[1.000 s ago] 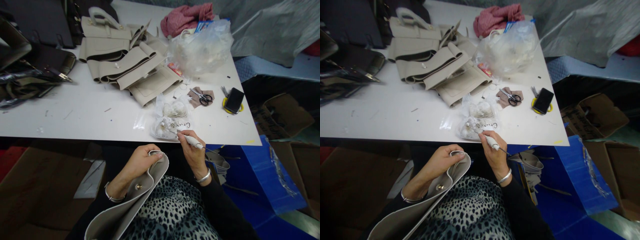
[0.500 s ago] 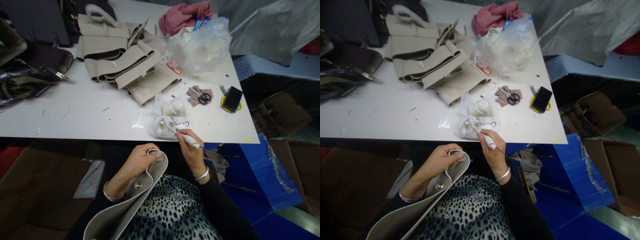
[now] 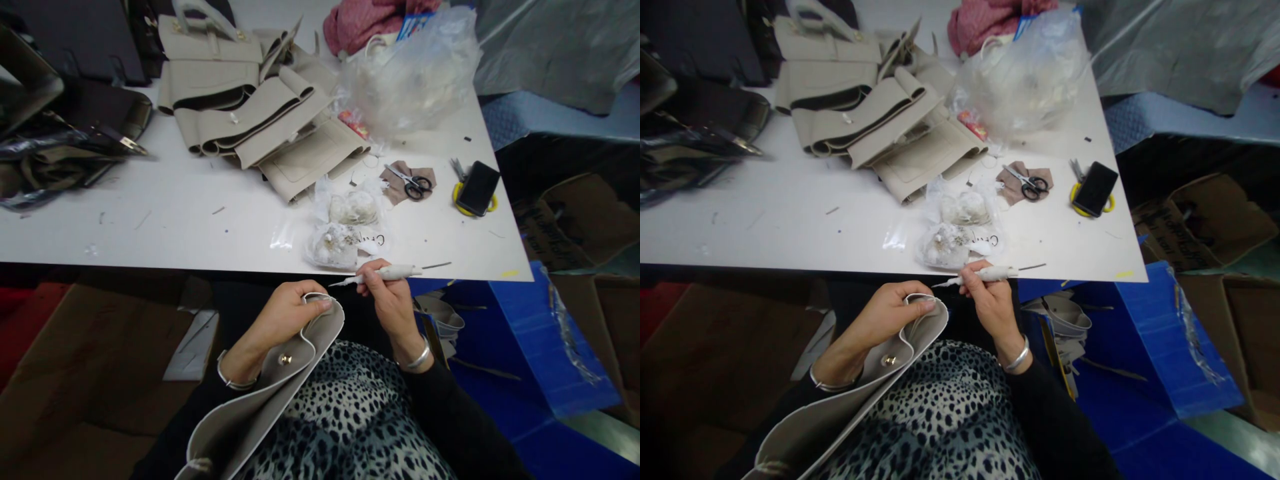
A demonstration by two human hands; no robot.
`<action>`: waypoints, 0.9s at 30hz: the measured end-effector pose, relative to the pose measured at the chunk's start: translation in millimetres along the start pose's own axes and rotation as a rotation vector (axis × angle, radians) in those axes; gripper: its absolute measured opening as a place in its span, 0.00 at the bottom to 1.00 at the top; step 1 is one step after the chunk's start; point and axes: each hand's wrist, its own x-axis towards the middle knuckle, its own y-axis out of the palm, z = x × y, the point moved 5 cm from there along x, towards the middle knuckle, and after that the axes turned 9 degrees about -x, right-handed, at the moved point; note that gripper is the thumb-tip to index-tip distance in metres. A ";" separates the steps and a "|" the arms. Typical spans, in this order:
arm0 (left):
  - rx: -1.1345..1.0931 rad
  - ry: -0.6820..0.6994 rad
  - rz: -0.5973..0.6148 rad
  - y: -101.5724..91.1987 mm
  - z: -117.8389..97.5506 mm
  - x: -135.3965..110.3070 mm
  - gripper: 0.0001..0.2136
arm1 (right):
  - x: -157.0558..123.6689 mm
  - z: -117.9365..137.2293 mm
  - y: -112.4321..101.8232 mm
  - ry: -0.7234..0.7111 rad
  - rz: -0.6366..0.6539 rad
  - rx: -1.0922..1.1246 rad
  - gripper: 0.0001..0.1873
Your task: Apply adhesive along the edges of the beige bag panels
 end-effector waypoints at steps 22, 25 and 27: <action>0.061 -0.032 -0.006 4.0 -3.6 -3.1 0.09 | -6.5 -17.3 7.3 0.027 0.161 -0.008 0.17; 0.060 -0.019 -0.003 4.6 -3.4 -1.9 0.09 | -4.8 -12.5 5.2 -0.018 0.185 -0.056 0.16; 0.052 0.001 0.001 5.4 -3.5 -1.2 0.08 | -2.7 -8.2 4.7 -0.054 0.226 -0.075 0.16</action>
